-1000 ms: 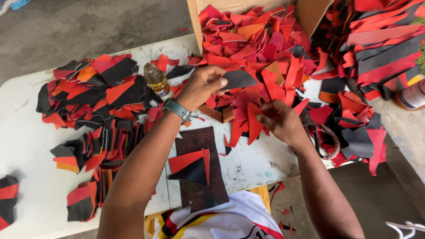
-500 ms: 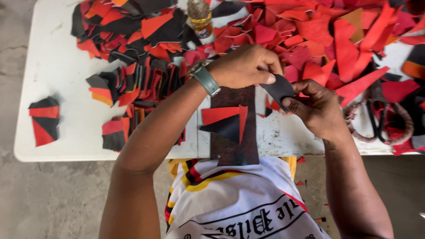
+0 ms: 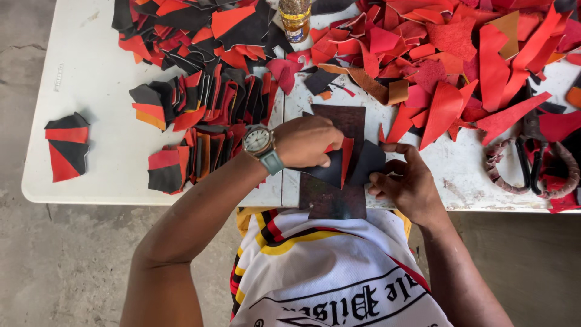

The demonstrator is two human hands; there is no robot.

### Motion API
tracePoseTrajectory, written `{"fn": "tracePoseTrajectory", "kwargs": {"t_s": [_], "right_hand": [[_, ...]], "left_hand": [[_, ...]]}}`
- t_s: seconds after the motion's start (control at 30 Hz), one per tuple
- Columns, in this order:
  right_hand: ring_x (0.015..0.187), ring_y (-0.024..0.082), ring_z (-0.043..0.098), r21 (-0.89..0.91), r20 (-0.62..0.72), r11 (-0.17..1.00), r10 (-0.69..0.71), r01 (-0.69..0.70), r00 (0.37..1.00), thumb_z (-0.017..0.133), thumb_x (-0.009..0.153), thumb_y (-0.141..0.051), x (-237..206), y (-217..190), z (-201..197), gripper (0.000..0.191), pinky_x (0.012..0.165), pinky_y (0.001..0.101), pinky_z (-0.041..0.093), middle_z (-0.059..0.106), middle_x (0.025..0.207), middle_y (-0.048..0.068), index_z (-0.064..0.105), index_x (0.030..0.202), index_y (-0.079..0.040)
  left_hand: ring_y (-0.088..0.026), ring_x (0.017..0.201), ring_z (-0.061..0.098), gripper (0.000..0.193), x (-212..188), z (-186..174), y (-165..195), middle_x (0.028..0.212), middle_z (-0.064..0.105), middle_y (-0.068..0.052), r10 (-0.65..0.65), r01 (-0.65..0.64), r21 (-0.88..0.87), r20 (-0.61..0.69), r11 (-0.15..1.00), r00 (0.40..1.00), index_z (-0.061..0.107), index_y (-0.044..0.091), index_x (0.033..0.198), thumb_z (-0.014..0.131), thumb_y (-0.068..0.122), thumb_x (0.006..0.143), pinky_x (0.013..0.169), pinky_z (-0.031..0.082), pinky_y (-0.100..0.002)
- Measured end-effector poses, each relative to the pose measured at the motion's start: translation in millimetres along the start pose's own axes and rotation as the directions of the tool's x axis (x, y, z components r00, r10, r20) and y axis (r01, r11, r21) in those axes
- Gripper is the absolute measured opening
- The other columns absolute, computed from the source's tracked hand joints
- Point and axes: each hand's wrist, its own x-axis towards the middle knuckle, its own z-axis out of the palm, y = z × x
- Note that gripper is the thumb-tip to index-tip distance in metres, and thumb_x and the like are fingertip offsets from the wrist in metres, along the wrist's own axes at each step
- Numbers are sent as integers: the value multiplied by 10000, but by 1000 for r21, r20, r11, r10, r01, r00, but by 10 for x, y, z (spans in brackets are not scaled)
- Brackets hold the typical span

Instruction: The person sorts through piles of red, black and orange leather scraps on a table, picks pieces one at a time, applies glue from a small jar, and presses the scraps onto a dark backing board to build up a mosaic pattern. They occasionally use scissors to trim a piece before placing it.

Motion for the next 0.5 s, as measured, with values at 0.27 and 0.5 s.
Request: {"fn": "tracePoseTrajectory", "kwargs": {"t_s": [0.27,0.5], "right_hand": [[595,146,655,-485,0,872,-77,67,997,800,819,-101,-5,-299,105,444,534,317,501,711,695,95,654,1226,-2],[624,101,688,-491,-17,870,-61,45,998,825,776,-134,46,-306,65,472,570,282,539,742,736,62,683,1210,-17]], "left_hand": [[-310,1054,643,495,-94,272,-75,1115,593,-118,31,-32,-18,-16,999,999,689,93,1128,896,188,689,898,537,-408],[-315,1046,638,495,-64,250,-56,1096,589,-121,24,-24,-34,6,999,1000,677,81,1115,897,181,682,901,534,-410]]}}
